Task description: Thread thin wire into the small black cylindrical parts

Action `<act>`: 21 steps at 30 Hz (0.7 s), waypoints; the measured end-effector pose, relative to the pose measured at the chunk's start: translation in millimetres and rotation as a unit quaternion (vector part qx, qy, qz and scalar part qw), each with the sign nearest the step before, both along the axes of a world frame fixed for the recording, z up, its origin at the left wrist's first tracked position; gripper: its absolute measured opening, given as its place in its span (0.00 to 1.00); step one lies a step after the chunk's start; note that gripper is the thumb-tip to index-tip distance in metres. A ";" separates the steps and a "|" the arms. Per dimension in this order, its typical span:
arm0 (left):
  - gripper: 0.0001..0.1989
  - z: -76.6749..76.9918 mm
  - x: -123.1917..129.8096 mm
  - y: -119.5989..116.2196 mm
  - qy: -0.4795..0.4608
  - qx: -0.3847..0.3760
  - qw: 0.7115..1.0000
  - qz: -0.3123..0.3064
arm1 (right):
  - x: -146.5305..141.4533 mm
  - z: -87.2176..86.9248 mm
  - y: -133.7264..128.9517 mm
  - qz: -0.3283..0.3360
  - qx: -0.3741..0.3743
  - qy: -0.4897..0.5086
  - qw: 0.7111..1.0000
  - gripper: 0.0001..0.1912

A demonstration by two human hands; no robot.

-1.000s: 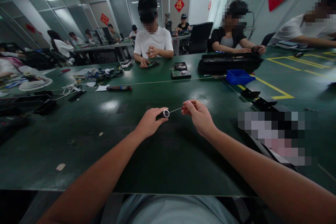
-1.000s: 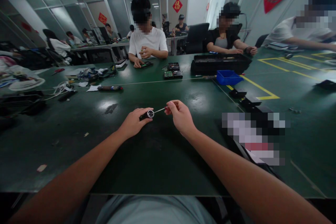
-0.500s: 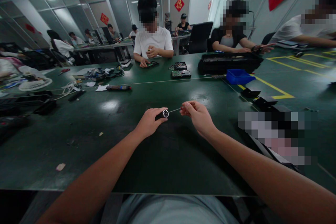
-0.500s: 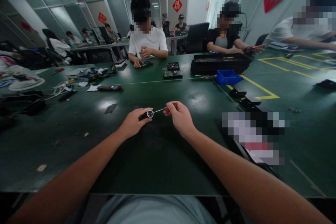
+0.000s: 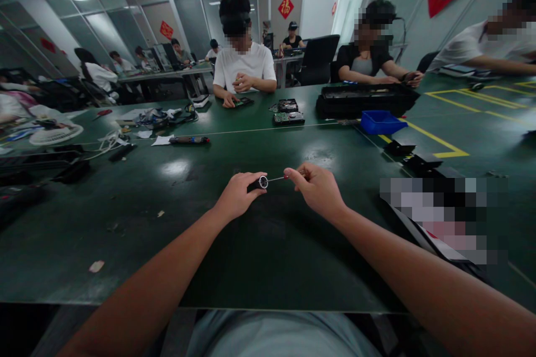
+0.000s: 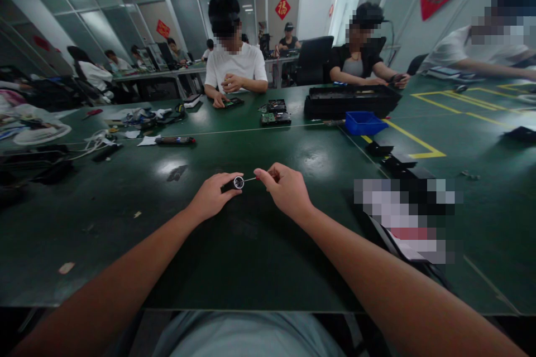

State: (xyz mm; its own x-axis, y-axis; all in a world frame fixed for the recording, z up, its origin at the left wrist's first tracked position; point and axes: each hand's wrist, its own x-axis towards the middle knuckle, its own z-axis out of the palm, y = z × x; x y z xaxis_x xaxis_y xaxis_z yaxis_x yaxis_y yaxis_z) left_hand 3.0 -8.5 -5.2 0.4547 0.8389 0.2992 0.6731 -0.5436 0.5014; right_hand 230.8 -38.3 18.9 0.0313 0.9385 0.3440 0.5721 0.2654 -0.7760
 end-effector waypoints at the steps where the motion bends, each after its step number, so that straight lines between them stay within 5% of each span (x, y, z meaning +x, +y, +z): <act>1: 0.21 0.2 0.0 0.0 0.000 0.001 1.000 0.001 | 0.4 0.6 0.2 0.009 -0.003 0.002 1.000 0.20; 9: 0.20 0.9 -1.5 1.8 -0.004 0.000 1.000 0.012 | 0.9 -3.8 0.2 0.109 0.026 0.028 0.993 0.08; 15: 0.21 1.0 -0.1 0.9 0.005 -0.001 1.000 0.006 | -0.8 -1.6 -1.0 0.070 -0.022 0.029 0.997 0.21; 21: 0.20 -0.8 0.6 1.0 0.013 0.006 1.000 -0.014 | -1.1 -4.1 0.5 0.069 -0.009 0.026 0.997 0.15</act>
